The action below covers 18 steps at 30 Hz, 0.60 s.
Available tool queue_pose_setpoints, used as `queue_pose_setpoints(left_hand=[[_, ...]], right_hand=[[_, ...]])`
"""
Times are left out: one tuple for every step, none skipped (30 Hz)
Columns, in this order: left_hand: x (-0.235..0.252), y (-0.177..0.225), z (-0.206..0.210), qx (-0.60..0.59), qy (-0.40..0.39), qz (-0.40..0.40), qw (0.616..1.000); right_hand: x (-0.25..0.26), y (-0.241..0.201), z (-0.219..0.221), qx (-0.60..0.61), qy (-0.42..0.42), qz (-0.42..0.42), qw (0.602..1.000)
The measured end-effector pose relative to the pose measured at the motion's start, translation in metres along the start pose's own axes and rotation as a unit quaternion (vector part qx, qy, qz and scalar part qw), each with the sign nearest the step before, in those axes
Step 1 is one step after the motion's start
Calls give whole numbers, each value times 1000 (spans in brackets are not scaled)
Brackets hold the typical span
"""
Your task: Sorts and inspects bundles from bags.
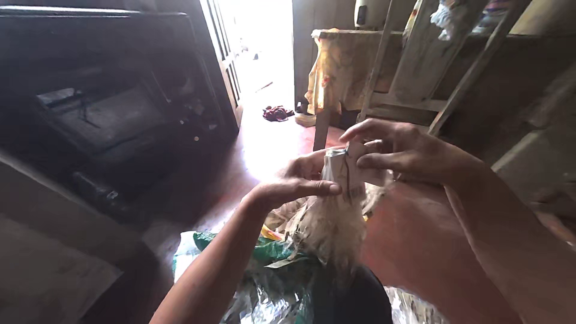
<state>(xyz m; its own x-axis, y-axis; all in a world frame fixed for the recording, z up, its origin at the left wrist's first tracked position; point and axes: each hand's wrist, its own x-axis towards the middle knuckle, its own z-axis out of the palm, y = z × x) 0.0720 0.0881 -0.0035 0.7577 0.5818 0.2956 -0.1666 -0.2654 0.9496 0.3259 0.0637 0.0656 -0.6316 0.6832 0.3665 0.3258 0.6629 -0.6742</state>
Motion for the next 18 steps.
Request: queue_pose_setpoints(left_hand=[[2,-1,6,4,-4,-19,1000],[3,-2,12,7,-18,-32,999],[4,-4,19,6,-25,-41,999],[5,-7,26,8,-27,-48,998],[7,-8,32,17,-26,-50,998],[9,-9,37,33,-23,-45,998],[11,-9,42,58,-15,-34,998],[13,-7,46,92,3,-19,996],[16,-5,49,135,21,-7,991],[19,-4,51,183,42,7,982],[22,-2,54,228,66,20,971],[26,-1,56,262,88,36,960],[29,1,58,285,112,49,951],[33,3,59,295,134,58,944],[36,4,60,293,154,60,942],[40,4,61,283,168,57,943],[43,4,62,267,178,52,946],[47,4,63,252,181,49,949]], right_hand=[[-7,-1,-4,19,15,1,1000],[-15,-2,-7,41,31,5,999],[-22,-2,-7,62,41,10,997],[-29,-2,-5,82,49,23,995],[-36,-2,-2,99,60,42,992],[-43,-2,1,109,76,56,990],[-50,-4,4,107,95,69,987],[-56,-6,8,91,126,85,984],[-62,-8,11,62,153,99,981],[-67,-10,13,36,171,105,979],[-72,-11,15,15,179,109,978],[-76,-11,18,-7,184,106,977],[-79,-9,23,-45,189,100,976],[-81,-6,28,-97,183,97,973],[-82,-3,34,-145,176,106,968],[-82,1,42,-178,178,124,960],[-79,4,50,-194,184,148,952],[-76,7,56,-202,192,165,946]])
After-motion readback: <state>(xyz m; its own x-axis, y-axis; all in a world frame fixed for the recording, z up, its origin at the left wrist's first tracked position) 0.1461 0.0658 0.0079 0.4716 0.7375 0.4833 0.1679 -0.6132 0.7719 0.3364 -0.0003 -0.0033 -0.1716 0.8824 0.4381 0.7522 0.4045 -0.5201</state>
